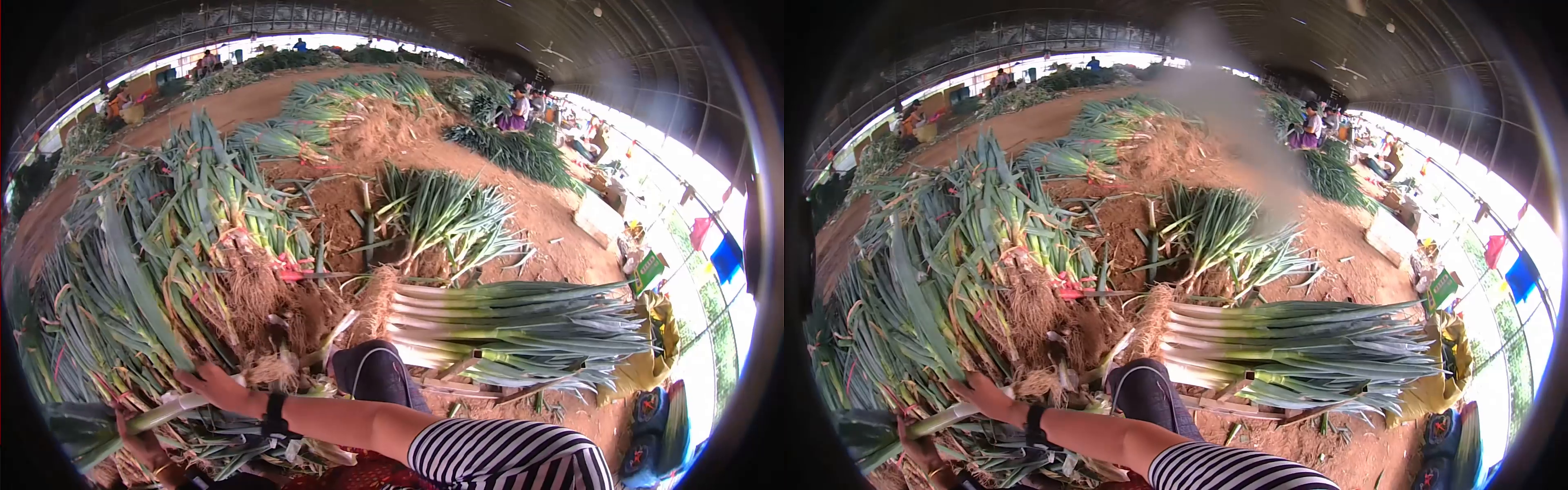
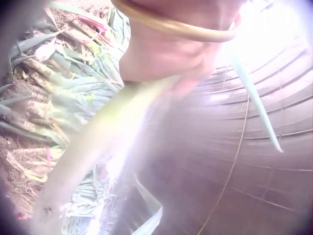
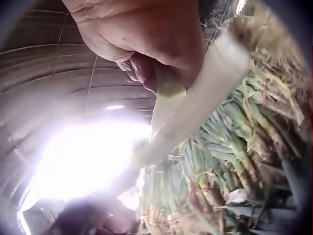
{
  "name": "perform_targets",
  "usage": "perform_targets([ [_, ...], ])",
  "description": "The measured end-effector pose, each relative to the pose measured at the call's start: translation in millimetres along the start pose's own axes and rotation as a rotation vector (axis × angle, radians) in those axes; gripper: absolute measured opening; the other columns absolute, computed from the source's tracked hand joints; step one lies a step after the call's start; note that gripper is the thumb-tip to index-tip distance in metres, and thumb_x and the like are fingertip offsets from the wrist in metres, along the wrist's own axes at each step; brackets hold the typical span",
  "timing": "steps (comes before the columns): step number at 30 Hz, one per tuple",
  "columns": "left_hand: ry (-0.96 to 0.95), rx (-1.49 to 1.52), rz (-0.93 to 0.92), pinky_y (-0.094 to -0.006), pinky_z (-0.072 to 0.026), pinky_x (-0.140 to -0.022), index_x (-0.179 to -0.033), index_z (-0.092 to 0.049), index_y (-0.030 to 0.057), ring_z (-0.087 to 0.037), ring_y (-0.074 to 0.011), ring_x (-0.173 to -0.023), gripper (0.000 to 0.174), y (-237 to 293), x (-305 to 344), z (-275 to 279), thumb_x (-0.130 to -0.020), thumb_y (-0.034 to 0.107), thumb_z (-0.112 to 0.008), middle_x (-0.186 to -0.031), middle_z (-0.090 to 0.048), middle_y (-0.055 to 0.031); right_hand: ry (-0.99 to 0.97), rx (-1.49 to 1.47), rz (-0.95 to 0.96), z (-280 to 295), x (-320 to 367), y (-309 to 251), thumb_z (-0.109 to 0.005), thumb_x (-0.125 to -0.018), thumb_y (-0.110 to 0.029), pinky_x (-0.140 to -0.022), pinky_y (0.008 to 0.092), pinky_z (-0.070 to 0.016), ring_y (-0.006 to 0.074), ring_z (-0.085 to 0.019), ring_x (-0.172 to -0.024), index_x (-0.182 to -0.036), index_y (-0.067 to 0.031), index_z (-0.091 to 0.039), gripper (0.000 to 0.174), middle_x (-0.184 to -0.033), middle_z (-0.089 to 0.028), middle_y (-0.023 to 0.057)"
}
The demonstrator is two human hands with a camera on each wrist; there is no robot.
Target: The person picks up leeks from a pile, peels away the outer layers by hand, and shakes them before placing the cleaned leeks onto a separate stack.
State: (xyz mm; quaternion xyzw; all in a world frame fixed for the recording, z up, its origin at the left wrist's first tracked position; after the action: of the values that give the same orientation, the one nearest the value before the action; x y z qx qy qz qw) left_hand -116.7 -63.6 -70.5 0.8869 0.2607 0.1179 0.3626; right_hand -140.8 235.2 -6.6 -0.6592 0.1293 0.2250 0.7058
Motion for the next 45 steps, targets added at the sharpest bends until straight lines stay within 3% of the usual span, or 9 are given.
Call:
perform_targets([
  [7,0.111,-0.233,-0.144,-0.0293,-0.0430,-0.080,-0.136,-0.035,0.0065,-0.048,-0.0078,-0.072,0.048,61,-35,81,-0.090,0.016,-0.044,-0.075,-0.047,0.0034,-0.033,0.499,-0.247,103,40,45,-0.053,-0.086,-0.040,-0.057,0.0443,-0.0442,0.0398,-0.055,-0.062,-0.077,0.0038,-0.056,0.045,-0.066,-0.055,0.0228],
  [8,0.259,-0.889,-0.134,-0.0520,-0.0282,-0.099,-0.133,-0.039,0.0030,-0.049,-0.0312,-0.097,0.086,86,25,23,-0.083,0.069,-0.017,-0.113,-0.053,-0.0192,-0.053,0.587,-0.239,111,43,49,-0.053,-0.086,-0.042,-0.058,0.0462,-0.0450,0.0409,-0.056,-0.064,-0.078,0.0033,-0.055,0.046,-0.067,-0.056,0.0233],
  [10,0.234,-0.894,-0.400,-0.0277,-0.0489,-0.069,-0.101,-0.062,-0.0009,-0.058,-0.0194,-0.075,0.023,103,-20,94,-0.086,0.016,-0.056,-0.083,-0.063,-0.0098,-0.167,0.648,-0.359,118,51,59,-0.054,-0.084,-0.042,-0.064,0.0471,-0.0451,0.0407,-0.057,-0.071,-0.079,0.0032,-0.057,0.046,-0.070,-0.057,0.0234],
  [16,0.238,-0.935,-0.481,-0.0319,-0.0483,-0.076,-0.118,-0.056,0.0023,-0.058,-0.0206,-0.085,0.039,107,0,71,-0.080,0.001,-0.060,-0.102,-0.063,-0.0150,-0.880,0.972,-0.495,97,116,129,-0.061,-0.077,-0.041,-0.083,0.0479,-0.0416,0.0371,-0.057,-0.094,-0.092,-0.0025,-0.061,0.041,-0.096,-0.060,0.0197],
  [17,0.099,-0.285,-0.187,-0.0315,-0.0402,-0.085,-0.138,-0.032,0.0080,-0.047,-0.0087,-0.079,0.049,80,-28,80,-0.092,0.019,-0.040,-0.082,-0.045,0.0022,-0.790,0.976,-0.430,94,108,125,-0.061,-0.077,-0.041,-0.084,0.0476,-0.0401,0.0352,-0.058,-0.091,-0.094,-0.0046,-0.060,0.040,-0.091,-0.062,0.0170],
  [22,-0.019,-0.592,-0.228,-0.0277,-0.0358,-0.085,-0.136,-0.037,0.0099,-0.045,-0.0113,-0.084,0.047,49,5,16,-0.093,0.027,-0.041,-0.091,-0.045,-0.0004,-0.038,0.580,0.077,76,4,-4,-0.056,-0.082,-0.020,-0.064,0.0381,-0.0475,0.0309,-0.059,-0.074,-0.089,-0.0062,-0.058,0.016,-0.078,-0.059,0.0113],
  [28,-0.354,-0.254,0.053,-0.0305,-0.0355,-0.089,-0.120,-0.049,-0.0002,-0.050,-0.0161,-0.096,0.042,-18,19,-32,-0.090,0.029,-0.052,-0.106,-0.054,-0.0070,-0.179,0.564,0.372,-47,-3,-47,-0.068,-0.070,-0.021,-0.083,0.0418,-0.0390,0.0295,-0.053,-0.098,-0.110,-0.0057,-0.050,0.046,-0.094,-0.058,0.0112],
  [37,-0.352,-0.041,0.081,-0.0356,-0.0314,-0.096,-0.139,-0.023,0.0078,-0.043,-0.0185,-0.112,0.055,-34,28,-43,-0.094,0.030,-0.044,-0.132,-0.041,-0.0095,-0.625,0.577,-0.076,-53,-11,-18,-0.051,-0.086,-0.039,-0.078,0.0426,-0.0399,0.0320,-0.059,-0.083,-0.099,-0.0068,-0.053,0.035,-0.081,-0.061,0.0140],
  [45,-0.327,-0.078,0.052,-0.0327,-0.0389,-0.083,-0.141,-0.020,0.0114,-0.046,-0.0151,-0.093,0.064,-27,45,-45,-0.091,0.043,-0.044,-0.103,-0.047,-0.0022,-0.400,0.181,0.050,-50,-5,-10,-0.047,-0.089,-0.031,-0.060,0.0453,-0.0416,0.0394,-0.054,-0.067,-0.078,-0.0039,-0.057,0.031,-0.071,-0.054,0.0202],
])
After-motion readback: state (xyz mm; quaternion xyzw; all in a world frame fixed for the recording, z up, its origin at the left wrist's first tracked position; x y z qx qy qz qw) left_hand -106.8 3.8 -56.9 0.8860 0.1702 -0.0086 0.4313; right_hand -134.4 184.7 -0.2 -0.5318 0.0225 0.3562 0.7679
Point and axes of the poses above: each hand's wrist, its own x-axis away from the middle knuckle, its own z-axis out of the back of the hand, y = z × x, the point moved 7 cm from there along -x, towards the middle knuckle
